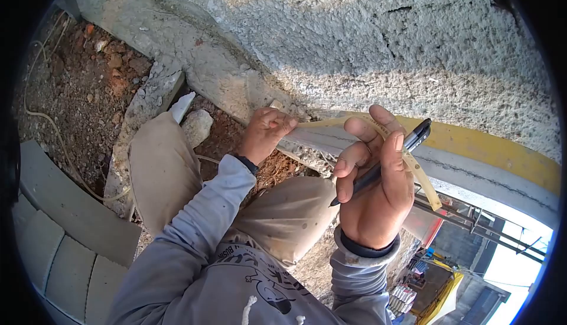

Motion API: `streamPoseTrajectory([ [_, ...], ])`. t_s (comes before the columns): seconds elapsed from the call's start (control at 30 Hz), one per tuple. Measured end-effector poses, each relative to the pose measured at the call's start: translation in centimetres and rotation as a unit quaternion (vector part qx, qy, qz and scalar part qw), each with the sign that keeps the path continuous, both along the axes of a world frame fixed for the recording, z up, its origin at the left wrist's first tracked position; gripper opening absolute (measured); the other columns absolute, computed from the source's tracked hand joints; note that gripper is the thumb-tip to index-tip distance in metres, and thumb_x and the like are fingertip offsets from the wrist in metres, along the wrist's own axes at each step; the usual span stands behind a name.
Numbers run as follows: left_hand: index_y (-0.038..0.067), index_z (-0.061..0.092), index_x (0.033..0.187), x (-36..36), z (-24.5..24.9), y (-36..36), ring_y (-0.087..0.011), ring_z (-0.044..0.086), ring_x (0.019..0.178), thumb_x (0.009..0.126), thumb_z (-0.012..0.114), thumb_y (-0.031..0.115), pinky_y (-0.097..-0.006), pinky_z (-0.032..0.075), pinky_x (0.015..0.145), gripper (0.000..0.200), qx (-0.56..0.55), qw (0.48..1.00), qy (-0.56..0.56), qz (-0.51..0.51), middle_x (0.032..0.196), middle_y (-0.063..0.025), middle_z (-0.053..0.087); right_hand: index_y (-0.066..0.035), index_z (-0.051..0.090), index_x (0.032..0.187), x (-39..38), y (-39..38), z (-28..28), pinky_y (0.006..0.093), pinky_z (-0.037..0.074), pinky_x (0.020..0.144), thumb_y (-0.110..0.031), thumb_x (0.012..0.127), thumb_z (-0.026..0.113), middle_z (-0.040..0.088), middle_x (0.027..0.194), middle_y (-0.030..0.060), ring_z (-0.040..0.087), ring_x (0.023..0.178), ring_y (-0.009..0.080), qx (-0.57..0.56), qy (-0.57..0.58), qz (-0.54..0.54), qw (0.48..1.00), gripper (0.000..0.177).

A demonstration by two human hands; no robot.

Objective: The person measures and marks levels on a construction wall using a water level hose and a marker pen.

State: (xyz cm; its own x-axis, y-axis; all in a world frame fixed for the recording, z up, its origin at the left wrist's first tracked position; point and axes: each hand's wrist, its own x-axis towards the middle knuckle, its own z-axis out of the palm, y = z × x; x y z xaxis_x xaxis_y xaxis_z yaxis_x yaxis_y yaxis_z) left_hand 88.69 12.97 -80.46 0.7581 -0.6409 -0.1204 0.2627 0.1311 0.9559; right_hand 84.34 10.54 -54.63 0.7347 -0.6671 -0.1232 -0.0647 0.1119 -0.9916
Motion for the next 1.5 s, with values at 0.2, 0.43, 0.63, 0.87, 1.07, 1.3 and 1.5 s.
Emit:
streamPoseTrajectory([
  [0.2,0.005,0.072,0.093,-1.2,1.0,0.3,-0.0267,0.060,0.081,0.084,0.067,0.042,-0.0382,0.050,0.076,0.038,0.098,0.991,-0.044,0.080,0.093,-0.0147,0.056,0.004,0.053,0.112,-0.9,1.3,1.2,0.0180,0.035,0.038,-0.020,0.097,0.049,0.064,0.074,0.0112,0.050,0.045,0.0091,-0.284,0.099,-0.089,0.950,0.029],
  [0.43,-0.007,0.062,0.103,-2.2,3.4,-0.1,-0.0362,0.058,0.096,0.088,0.059,0.049,-0.0413,0.047,0.084,0.058,0.087,0.993,0.024,0.081,0.104,-0.0265,0.056,-0.001,0.063,0.099,-2.5,1.1,3.1,0.0161,0.031,0.041,-0.023,0.091,0.062,0.061,0.063,0.0036,0.049,0.046,0.0052,-0.444,0.243,-0.117,0.855,0.024],
  [0.63,-0.020,0.044,0.115,-2.3,5.3,-0.4,-0.0415,0.046,0.115,0.086,0.052,0.061,-0.0460,0.038,0.098,0.086,0.112,0.991,0.062,0.028,0.119,-0.0341,0.045,-0.001,0.065,0.100,-2.5,1.3,4.2,0.0165,0.032,0.040,-0.027,0.089,0.063,0.060,0.061,0.0037,0.048,0.044,0.0052,-0.429,0.300,-0.116,0.844,0.028],
  [0.87,-0.013,0.048,0.112,-2.9,4.4,-1.0,-0.0422,0.042,0.115,0.079,0.061,0.064,-0.0494,0.035,0.099,0.084,0.068,0.991,0.094,0.074,0.116,-0.0310,0.044,0.001,0.062,0.102,-2.2,0.7,5.4,0.0172,0.030,0.036,-0.027,0.091,0.060,0.058,0.058,0.0041,0.046,0.040,0.0063,-0.440,0.281,-0.096,0.848,0.030],
  [1.07,-0.008,0.052,0.105,-2.9,3.8,-1.3,-0.0423,0.043,0.109,0.077,0.063,0.063,-0.0521,0.035,0.094,0.078,0.048,0.994,0.070,0.069,0.111,-0.0289,0.044,0.005,0.051,0.115,-2.9,0.4,6.4,0.0179,0.033,0.037,-0.014,0.096,0.048,0.055,0.066,0.0091,0.043,0.039,0.0091,-0.427,0.083,-0.083,0.897,0.027],
  [1.3,-0.009,0.048,0.101,-2.9,3.9,-1.7,-0.0323,0.048,0.099,0.080,0.063,0.061,-0.0418,0.042,0.084,0.075,0.084,0.992,0.027,0.093,0.099,-0.0202,0.047,0.005,0.036,0.135,0.7,3.8,2.4,0.0146,0.044,0.046,-0.026,0.101,0.038,0.050,0.128,0.0287,0.061,0.066,0.0122,-0.615,0.036,-0.085,0.783,0.046],
  [1.5,-0.009,0.047,0.100,-2.7,4.4,-1.4,-0.0336,0.048,0.093,0.080,0.063,0.061,-0.0432,0.042,0.079,0.074,0.093,0.991,0.031,0.095,0.097,-0.0199,0.046,0.002,0.051,0.128,4.1,0.6,-4.2,0.0454,0.034,0.106,-0.012,0.093,0.055,0.050,0.132,0.0221,0.043,0.129,0.0348,-0.648,0.168,0.200,0.716,0.038],
])
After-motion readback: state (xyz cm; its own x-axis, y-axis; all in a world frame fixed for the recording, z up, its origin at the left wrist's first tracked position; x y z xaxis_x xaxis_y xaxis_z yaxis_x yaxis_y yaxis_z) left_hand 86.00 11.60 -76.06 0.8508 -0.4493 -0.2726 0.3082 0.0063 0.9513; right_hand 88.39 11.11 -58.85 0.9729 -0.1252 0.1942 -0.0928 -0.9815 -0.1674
